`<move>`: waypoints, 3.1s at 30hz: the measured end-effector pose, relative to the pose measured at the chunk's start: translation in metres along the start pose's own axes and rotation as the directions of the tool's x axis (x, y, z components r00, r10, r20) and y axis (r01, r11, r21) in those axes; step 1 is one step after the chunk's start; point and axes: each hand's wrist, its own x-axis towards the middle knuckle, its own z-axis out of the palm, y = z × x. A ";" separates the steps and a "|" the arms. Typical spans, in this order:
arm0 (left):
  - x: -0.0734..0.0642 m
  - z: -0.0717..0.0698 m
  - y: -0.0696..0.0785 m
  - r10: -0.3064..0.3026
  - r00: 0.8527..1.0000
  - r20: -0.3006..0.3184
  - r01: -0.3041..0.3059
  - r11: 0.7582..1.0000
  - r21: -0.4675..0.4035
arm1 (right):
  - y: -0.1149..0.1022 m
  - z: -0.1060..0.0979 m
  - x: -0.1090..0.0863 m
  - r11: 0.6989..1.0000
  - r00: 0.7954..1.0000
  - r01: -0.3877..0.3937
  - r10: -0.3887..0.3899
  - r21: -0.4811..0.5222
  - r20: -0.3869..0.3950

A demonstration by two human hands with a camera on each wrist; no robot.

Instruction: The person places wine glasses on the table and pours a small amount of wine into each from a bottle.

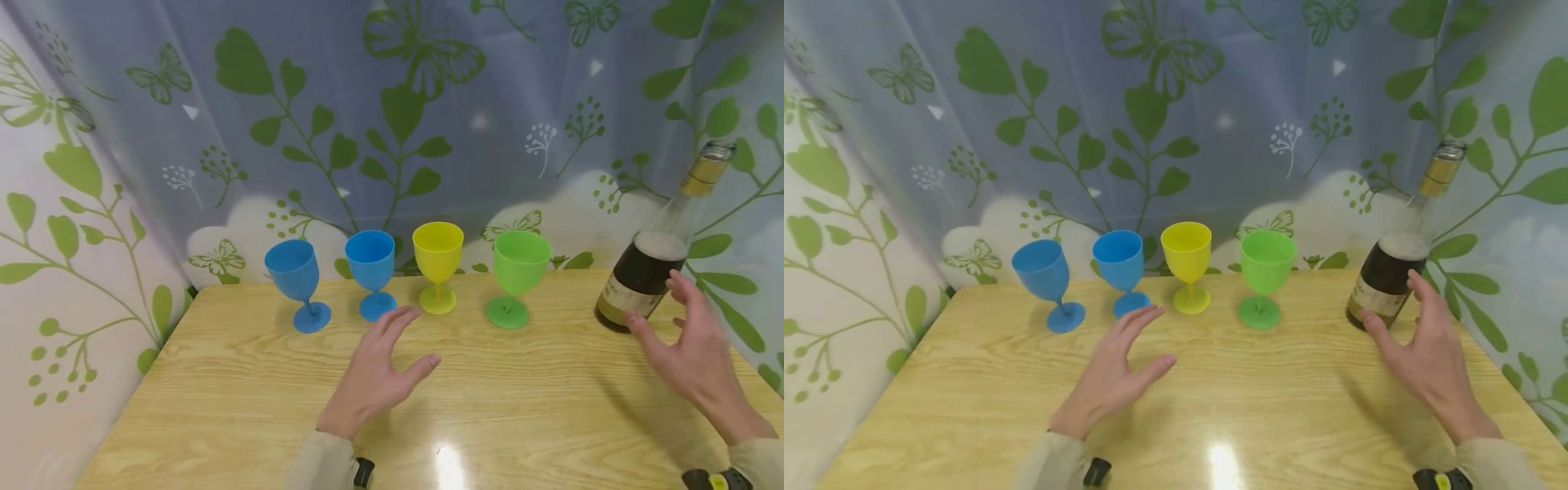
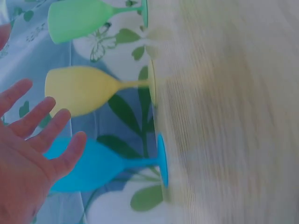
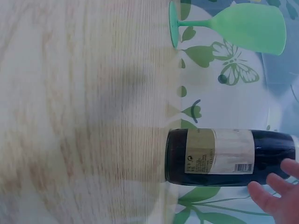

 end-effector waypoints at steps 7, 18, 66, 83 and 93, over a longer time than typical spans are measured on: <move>0.021 0.018 0.016 0.005 0.998 0.056 0.000 0.997 -0.077 | 0.009 0.001 0.009 0.996 0.995 -0.075 0.079 0.055 -0.068; 0.050 0.055 0.034 0.025 0.998 0.060 -0.016 0.988 -0.155 | 0.020 0.003 0.019 0.981 0.982 -0.167 0.175 0.099 -0.074; 0.147 0.134 0.069 -0.268 0.957 -0.113 0.171 0.832 -0.528 | 0.039 0.032 0.060 0.936 0.951 -0.298 0.309 0.187 -0.031; 0.125 0.125 0.066 -0.206 0.978 -0.046 0.152 0.841 -0.519 | 0.040 0.031 0.064 0.941 0.950 -0.290 0.306 0.174 -0.069; 0.116 0.116 0.060 -0.142 0.989 -0.031 0.109 0.870 -0.480 | 0.043 0.032 0.067 0.950 0.957 -0.265 0.280 0.163 -0.078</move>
